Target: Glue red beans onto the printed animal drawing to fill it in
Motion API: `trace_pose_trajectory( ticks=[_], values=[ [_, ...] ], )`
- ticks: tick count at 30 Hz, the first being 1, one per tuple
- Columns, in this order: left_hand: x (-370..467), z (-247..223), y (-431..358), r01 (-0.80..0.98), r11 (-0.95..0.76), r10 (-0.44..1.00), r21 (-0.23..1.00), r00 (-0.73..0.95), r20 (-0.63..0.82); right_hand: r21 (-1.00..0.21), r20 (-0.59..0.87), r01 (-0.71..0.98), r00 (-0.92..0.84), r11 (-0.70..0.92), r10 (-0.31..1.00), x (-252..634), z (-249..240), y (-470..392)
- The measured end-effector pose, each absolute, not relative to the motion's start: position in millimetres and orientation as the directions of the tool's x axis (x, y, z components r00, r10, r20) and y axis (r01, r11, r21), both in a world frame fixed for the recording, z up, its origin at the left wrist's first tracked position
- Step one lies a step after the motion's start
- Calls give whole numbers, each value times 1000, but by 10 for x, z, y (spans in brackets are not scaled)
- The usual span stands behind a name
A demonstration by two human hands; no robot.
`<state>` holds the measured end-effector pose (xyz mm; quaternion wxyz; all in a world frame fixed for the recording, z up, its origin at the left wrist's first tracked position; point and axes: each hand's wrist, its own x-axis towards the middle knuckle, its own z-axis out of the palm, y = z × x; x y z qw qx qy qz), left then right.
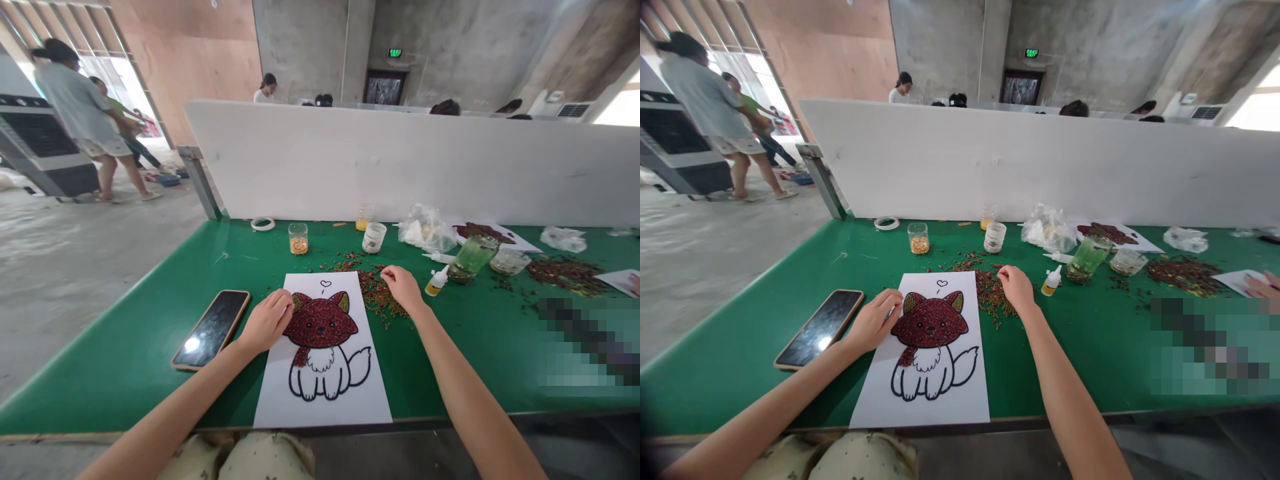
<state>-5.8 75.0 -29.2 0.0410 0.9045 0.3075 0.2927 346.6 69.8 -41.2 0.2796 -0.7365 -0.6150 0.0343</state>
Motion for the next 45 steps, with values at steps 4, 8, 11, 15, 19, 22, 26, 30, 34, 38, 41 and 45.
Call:
trace_pose_trajectory(
  ticks=[4,8,11,15,19,22,26,30,34,38,41,45],
  values=[
    [-57,-291,754,534,-806,582,253,642,499,-446,346,890,271,-97,898,3537,-413,715],
    [-58,-275,742,544,-803,584,242,637,503,-408,389,908,265,-93,882,3622,-418,718],
    [-50,-267,738,553,-799,588,238,634,501,-361,420,925,274,-118,865,3652,-417,704],
    [-33,-269,743,558,-801,583,218,644,495,-293,441,949,244,-119,864,3569,-381,765],
    [-31,-263,743,563,-798,589,216,653,476,-228,405,969,183,-95,896,3426,-324,953],
    [-33,-258,742,560,-801,584,210,657,477,-205,369,971,191,-121,910,3364,-309,1068],
    [-36,-265,748,552,-803,585,225,658,473,-183,335,972,205,-150,920,3335,-342,1106],
    [-44,-277,754,539,-806,585,246,658,474,-166,313,971,216,-171,925,3335,-368,1136],
    [-41,-281,750,550,-799,595,245,661,457,-166,294,964,249,-208,923,3322,-380,1197],
    [-33,-290,738,546,-802,591,244,660,464,-170,329,960,267,-221,906,3265,-382,1155],
    [-33,-296,732,549,-798,596,249,657,461,-177,389,965,247,-191,887,3235,-331,1058],
    [-39,-293,731,559,-782,617,275,635,464,-191,462,960,270,-203,845,3282,-241,946]
  ],
)
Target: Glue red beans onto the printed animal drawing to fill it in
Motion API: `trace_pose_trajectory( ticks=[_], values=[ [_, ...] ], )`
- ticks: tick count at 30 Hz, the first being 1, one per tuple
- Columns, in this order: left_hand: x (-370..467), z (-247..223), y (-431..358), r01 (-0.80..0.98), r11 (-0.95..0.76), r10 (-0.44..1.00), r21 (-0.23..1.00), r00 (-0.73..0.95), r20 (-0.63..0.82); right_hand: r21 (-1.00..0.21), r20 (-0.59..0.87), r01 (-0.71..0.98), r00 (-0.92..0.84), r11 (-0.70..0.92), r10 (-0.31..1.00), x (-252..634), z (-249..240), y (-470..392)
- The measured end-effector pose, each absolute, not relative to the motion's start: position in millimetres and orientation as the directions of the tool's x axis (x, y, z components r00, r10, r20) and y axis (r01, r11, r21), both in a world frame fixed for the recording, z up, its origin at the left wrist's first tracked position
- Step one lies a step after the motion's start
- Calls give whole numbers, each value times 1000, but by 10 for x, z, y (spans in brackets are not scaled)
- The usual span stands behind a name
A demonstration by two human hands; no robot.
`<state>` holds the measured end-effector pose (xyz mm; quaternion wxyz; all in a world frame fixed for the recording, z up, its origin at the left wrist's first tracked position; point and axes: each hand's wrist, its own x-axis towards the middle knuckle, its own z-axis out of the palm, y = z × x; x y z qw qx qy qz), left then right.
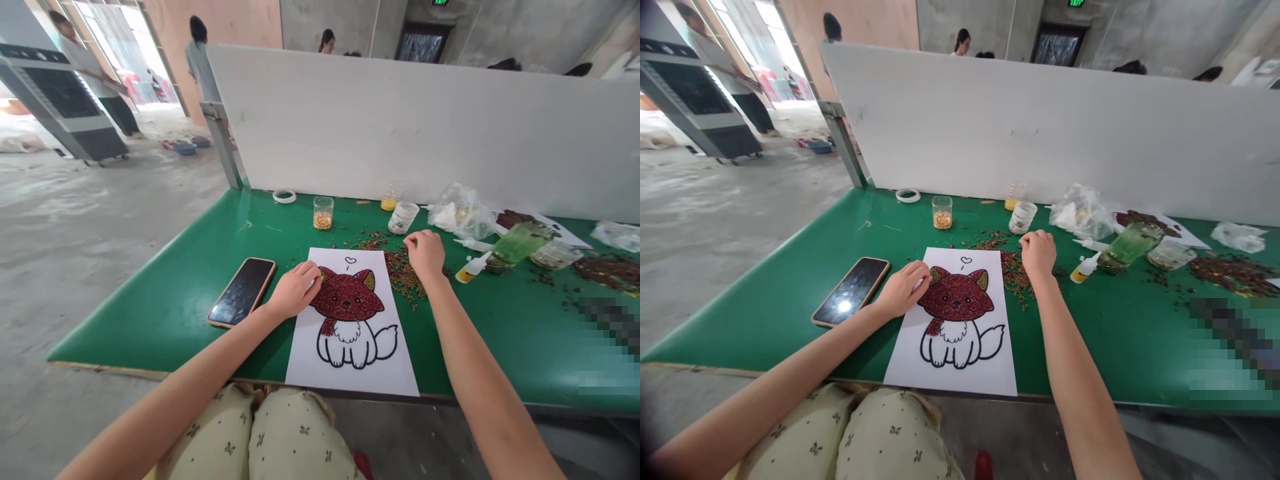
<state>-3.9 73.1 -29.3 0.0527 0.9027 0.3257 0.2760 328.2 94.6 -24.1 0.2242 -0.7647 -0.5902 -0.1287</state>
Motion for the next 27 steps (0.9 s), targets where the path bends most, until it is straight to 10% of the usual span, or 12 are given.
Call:
trace_pose_trajectory(
  ticks=[27],
  values=[
    [-35,-291,748,564,-773,631,290,640,438,-281,242,926,324,-254,915,3284,-361,1091]
  ],
)
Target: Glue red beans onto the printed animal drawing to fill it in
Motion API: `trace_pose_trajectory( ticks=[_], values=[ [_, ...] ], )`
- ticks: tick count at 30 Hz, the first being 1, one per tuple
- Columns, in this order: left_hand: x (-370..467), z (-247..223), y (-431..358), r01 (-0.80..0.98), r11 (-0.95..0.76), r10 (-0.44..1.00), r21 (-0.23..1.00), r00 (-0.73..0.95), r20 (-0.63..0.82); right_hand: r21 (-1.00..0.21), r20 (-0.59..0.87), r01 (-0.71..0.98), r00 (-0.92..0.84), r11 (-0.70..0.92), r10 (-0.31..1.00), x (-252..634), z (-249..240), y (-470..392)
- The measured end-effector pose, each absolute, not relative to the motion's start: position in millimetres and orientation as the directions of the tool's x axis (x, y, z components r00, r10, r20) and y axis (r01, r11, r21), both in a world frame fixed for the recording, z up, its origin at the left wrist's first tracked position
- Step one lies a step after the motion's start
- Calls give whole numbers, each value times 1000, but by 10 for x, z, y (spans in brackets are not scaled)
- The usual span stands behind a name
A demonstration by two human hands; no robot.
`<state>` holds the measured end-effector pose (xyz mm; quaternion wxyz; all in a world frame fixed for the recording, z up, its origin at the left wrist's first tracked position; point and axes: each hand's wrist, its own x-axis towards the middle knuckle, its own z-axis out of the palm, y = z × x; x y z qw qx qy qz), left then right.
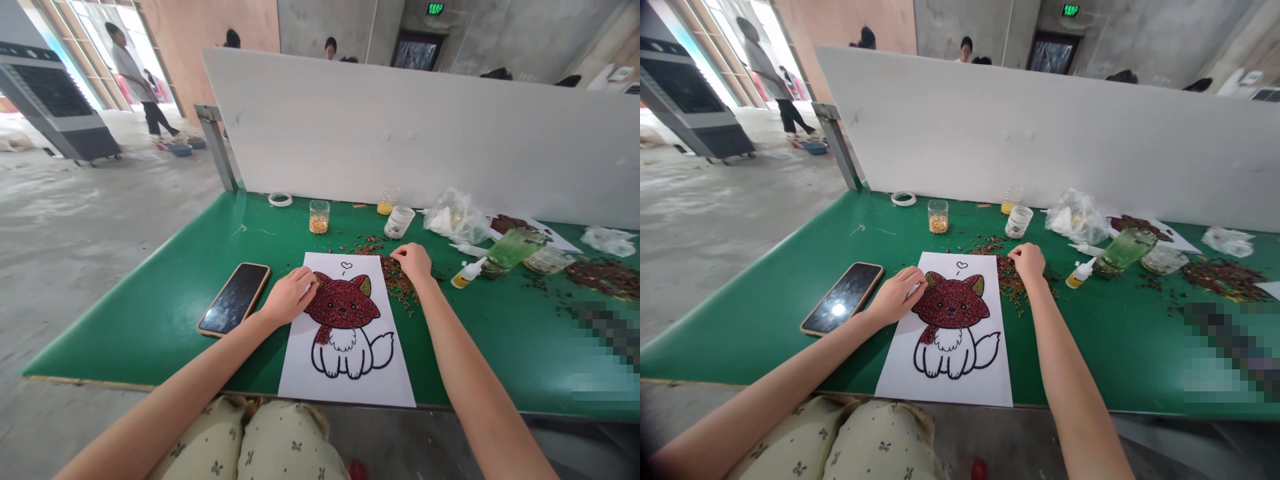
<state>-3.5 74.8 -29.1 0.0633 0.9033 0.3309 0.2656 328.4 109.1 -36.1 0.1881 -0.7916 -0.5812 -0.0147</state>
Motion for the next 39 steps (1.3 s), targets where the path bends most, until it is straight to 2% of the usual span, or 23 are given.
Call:
trace_pose_trajectory(
  ticks=[5,9,18,26,35,39],
  values=[
    [-40,-299,754,574,-772,632,273,646,428,-313,180,908,345,-279,921,3274,-336,1096],
    [-44,-300,747,569,-778,625,269,649,435,-286,175,916,337,-280,925,3249,-337,1114],
    [-49,-300,743,548,-792,604,268,644,469,-254,306,943,291,-217,907,3220,-450,1122],
    [-62,-315,752,546,-794,602,267,649,465,-383,424,909,332,-166,842,3167,-387,1109],
    [-61,-312,763,557,-787,610,264,643,462,-531,511,840,211,113,834,3005,-134,934],
    [-56,-311,763,563,-789,605,245,644,469,-647,516,690,82,325,852,2591,30,482]
  ],
)
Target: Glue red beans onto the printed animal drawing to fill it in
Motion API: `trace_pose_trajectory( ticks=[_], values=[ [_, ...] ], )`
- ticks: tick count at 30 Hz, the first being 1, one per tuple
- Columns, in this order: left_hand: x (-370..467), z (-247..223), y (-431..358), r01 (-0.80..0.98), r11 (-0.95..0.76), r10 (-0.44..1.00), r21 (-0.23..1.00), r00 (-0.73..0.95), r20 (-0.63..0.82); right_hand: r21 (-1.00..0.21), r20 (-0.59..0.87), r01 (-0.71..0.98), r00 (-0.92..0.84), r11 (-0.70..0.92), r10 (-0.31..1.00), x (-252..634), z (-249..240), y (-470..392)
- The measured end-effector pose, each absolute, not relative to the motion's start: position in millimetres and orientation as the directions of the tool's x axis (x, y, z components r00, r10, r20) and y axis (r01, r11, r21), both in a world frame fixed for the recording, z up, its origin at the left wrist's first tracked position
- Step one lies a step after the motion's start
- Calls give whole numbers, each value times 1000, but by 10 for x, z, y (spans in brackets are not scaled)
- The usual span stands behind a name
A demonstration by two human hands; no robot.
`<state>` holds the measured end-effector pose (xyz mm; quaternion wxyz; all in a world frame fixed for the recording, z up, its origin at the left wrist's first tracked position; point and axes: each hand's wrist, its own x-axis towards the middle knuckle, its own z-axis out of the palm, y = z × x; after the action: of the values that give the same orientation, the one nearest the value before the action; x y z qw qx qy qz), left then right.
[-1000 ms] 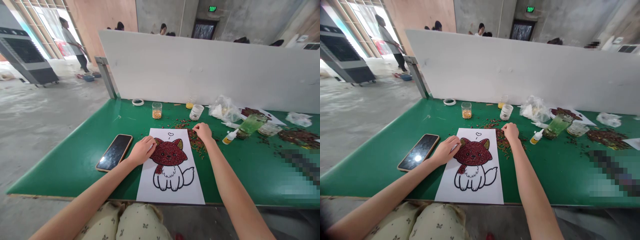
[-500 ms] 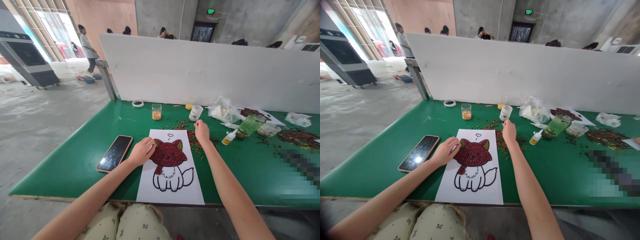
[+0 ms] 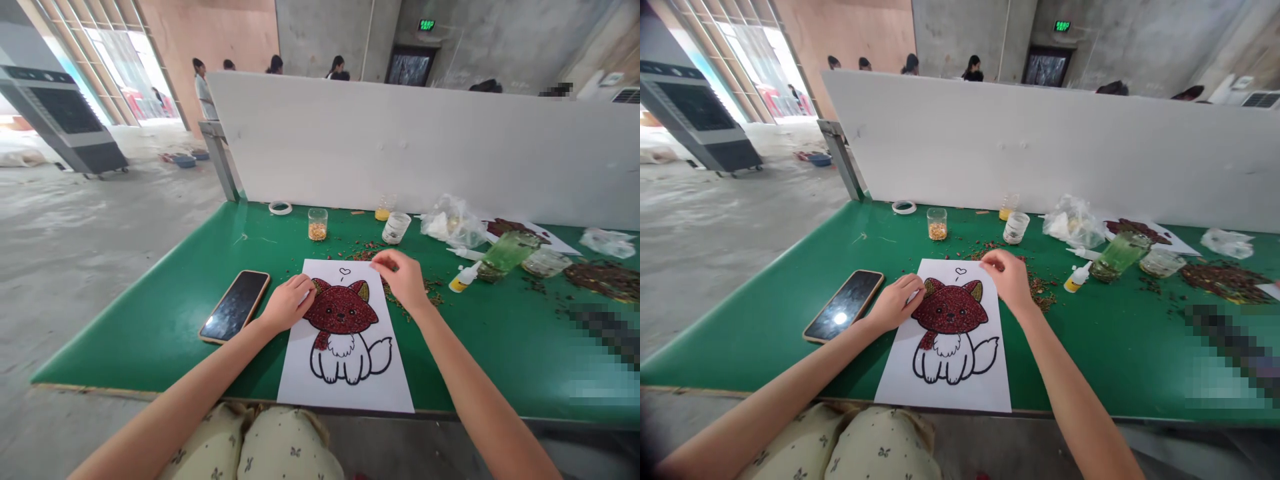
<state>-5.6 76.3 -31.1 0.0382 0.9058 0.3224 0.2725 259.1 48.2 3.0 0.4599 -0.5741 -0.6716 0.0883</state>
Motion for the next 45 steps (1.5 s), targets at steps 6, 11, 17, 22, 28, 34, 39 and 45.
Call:
trace_pose_trajectory(
  ticks=[6,11,17,22,28,34,39,45],
  values=[
    [-41,-315,752,567,-783,613,256,634,472,-634,373,585,-342,506,863,1989,-88,-284],
    [-41,-328,762,590,-760,638,273,596,487,-700,211,607,-325,375,922,1850,-211,-404],
    [-50,-318,766,587,-755,644,291,585,493,-774,112,595,-209,217,972,1827,-210,-370],
    [-50,-319,768,586,-747,658,315,580,481,-746,109,624,-229,232,967,1817,-239,-390],
    [-53,-325,773,584,-755,647,298,590,483,-700,135,666,-230,257,964,1841,-250,-392],
    [-50,-332,772,574,-757,647,312,593,480,-661,167,688,-253,299,953,1877,-203,-373],
    [-52,-341,779,573,-754,652,323,589,477,-641,178,690,-291,335,940,1886,-188,-366],
    [-54,-334,772,576,-751,655,322,589,474,-634,187,679,-330,370,925,1857,-200,-338]
  ],
)
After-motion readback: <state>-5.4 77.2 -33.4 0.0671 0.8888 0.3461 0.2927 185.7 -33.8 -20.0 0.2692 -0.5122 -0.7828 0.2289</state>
